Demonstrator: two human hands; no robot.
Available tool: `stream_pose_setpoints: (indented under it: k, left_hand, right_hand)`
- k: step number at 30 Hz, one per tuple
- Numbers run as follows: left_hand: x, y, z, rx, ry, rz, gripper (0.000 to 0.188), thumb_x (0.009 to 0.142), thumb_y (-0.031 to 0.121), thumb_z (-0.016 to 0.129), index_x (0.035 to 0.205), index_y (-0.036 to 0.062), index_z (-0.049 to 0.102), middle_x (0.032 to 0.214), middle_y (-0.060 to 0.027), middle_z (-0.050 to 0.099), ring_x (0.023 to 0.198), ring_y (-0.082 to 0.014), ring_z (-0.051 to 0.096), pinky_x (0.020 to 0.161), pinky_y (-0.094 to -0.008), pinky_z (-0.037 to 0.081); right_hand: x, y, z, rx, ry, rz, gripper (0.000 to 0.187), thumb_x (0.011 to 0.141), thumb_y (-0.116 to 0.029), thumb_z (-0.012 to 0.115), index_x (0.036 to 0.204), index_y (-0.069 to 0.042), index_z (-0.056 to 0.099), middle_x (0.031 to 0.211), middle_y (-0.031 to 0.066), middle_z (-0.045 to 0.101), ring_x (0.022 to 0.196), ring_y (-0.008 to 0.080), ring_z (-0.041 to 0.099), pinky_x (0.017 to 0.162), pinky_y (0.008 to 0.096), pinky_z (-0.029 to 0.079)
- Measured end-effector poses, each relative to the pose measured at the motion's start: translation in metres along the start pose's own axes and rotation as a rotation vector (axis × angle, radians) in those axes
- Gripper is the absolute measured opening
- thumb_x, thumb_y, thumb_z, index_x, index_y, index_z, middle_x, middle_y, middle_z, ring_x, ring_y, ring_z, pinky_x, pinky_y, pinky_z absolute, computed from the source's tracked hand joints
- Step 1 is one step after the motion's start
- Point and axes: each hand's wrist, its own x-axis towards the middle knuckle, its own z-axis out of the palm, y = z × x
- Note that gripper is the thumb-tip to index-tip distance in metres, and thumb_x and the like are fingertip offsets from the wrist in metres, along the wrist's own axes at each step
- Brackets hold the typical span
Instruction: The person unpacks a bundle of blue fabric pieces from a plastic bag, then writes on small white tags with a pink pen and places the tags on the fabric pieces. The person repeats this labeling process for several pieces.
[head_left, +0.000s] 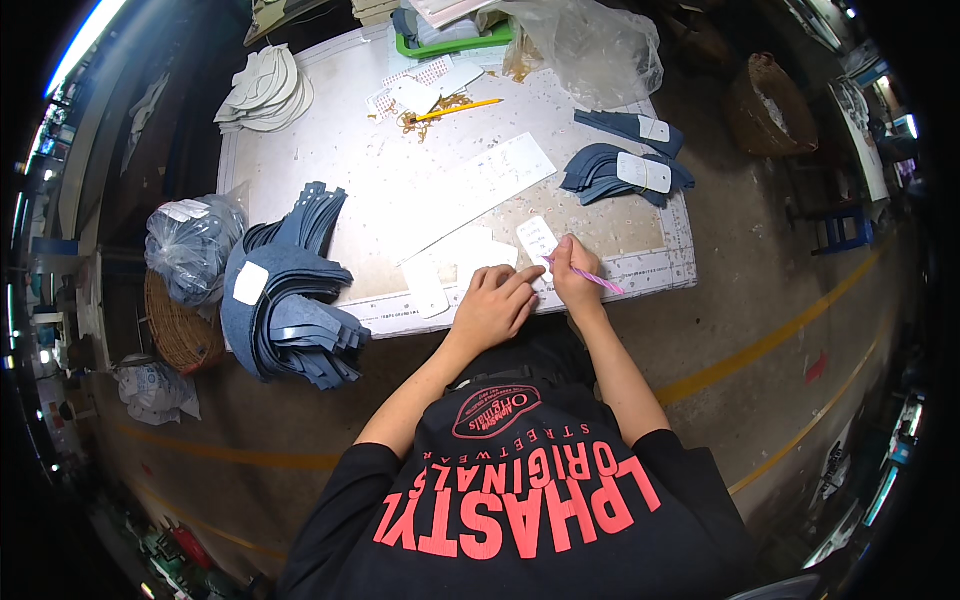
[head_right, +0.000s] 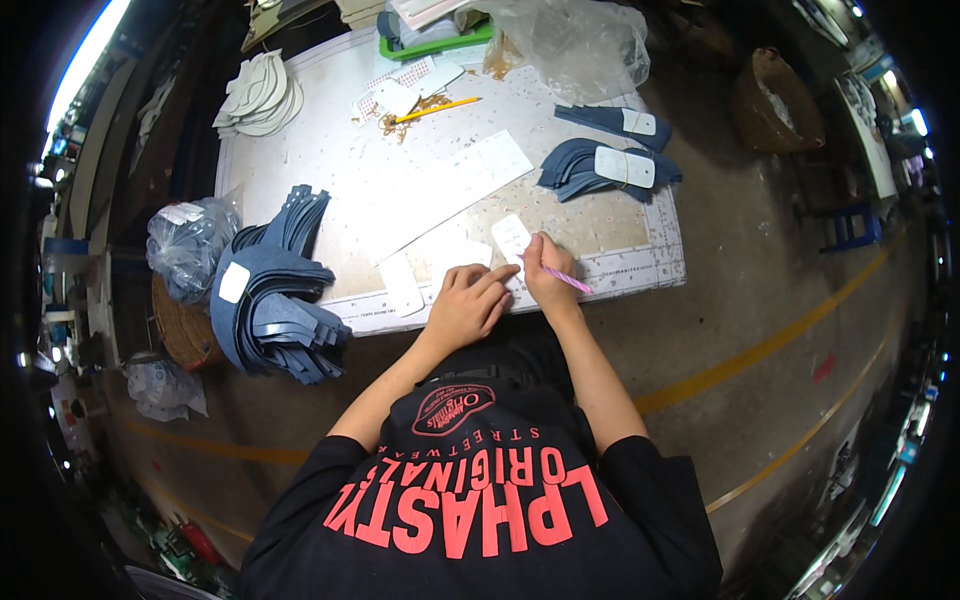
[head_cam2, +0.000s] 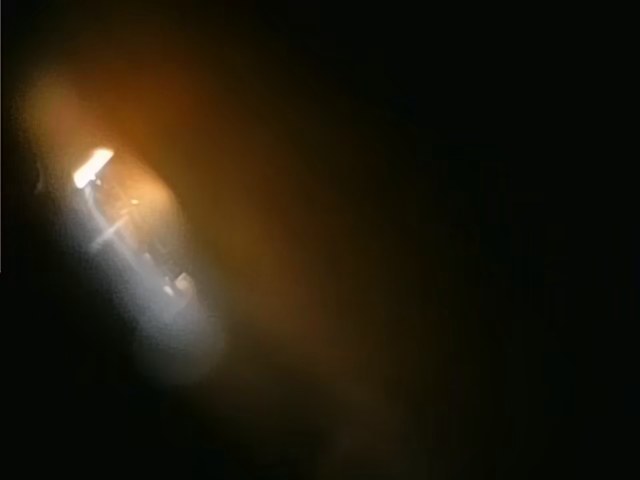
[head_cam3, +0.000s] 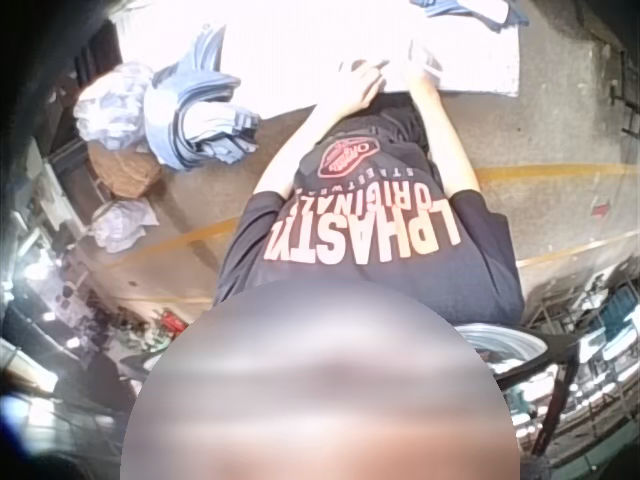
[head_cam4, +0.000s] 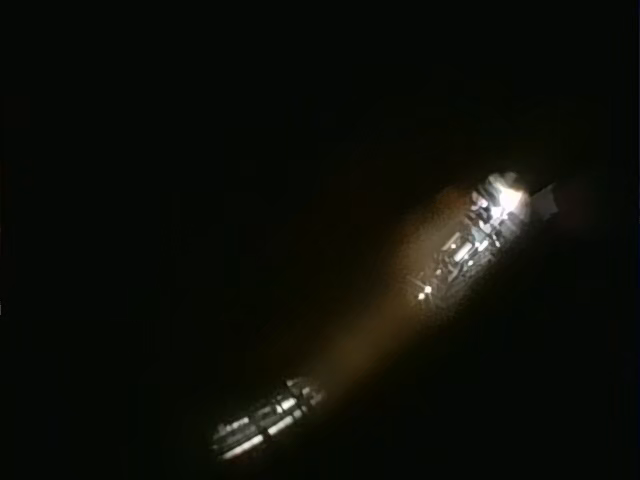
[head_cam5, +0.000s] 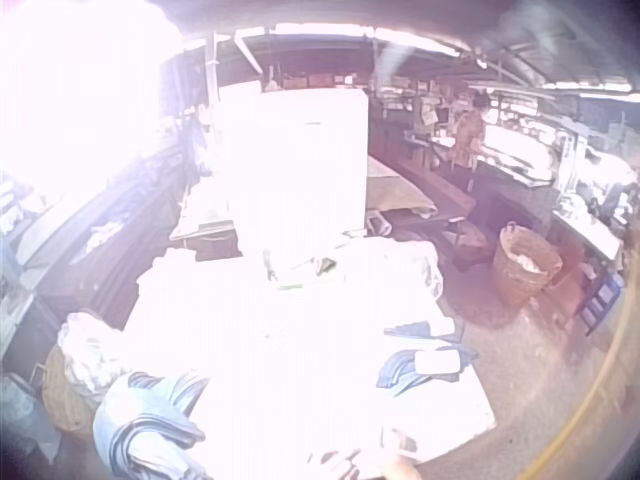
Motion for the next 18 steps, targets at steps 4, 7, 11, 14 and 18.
stream_pose_setpoints:
  k: [4,7,11,14,18]
  left_hand:
    - [0.0,0.0,0.001,0.003,0.012,0.008,0.041,0.104,0.025,0.069,0.142,0.011,0.071,0.14,0.0018,0.073,0.115,-0.0272,0.063,0.102,-0.0433,0.047]
    - [0.0,-0.001,0.001,-0.004,0.009,0.003,0.04,0.104,0.025,0.069,0.141,0.0111,0.071,0.14,0.0017,0.073,0.115,-0.0272,0.063,0.102,-0.0435,0.047]
    - [-0.001,-0.001,0.001,-0.008,-0.007,-0.004,0.038,0.103,0.024,0.07,0.139,0.0112,0.072,0.142,0.0017,0.072,0.115,-0.0269,0.063,0.102,-0.0432,0.047]
    - [0.0,-0.001,0.001,-0.012,-0.002,-0.015,0.027,0.102,0.023,0.07,0.126,0.0104,0.073,0.145,0.0019,0.071,0.115,-0.027,0.063,0.102,-0.0431,0.047]
    - [0.0,0.0,0.002,-0.004,0.027,-0.047,0.014,0.101,0.021,0.071,0.106,0.0087,0.07,0.15,0.0018,0.069,0.116,-0.0273,0.064,0.102,-0.0433,0.047]
  right_hand:
    - [0.001,-0.003,0.0,-0.023,-0.019,-0.016,0.032,0.115,-0.021,0.054,0.09,-0.005,0.065,0.078,0.0186,0.076,0.075,0.0461,0.074,0.066,0.054,0.057]
    - [0.002,-0.004,0.0,-0.014,-0.009,-0.009,0.033,0.115,-0.021,0.054,0.09,-0.004,0.066,0.076,0.0183,0.075,0.073,0.0454,0.074,0.066,0.0534,0.057]
    - [0.0,0.0,0.001,0.065,0.042,0.022,0.04,0.117,-0.022,0.05,0.085,-0.003,0.065,0.069,0.0152,0.072,0.065,0.0374,0.073,0.062,0.0481,0.056]
    - [0.001,0.008,-0.003,0.272,0.147,0.161,0.048,0.12,-0.023,0.046,0.081,-0.002,0.064,0.063,0.0111,0.068,0.058,0.0281,0.07,0.058,0.0421,0.053]
    - [-0.01,0.012,-0.014,0.228,0.198,0.088,0.05,0.12,-0.023,0.044,0.079,-0.001,0.064,0.061,0.0093,0.065,0.055,0.0248,0.067,0.056,0.04,0.051]
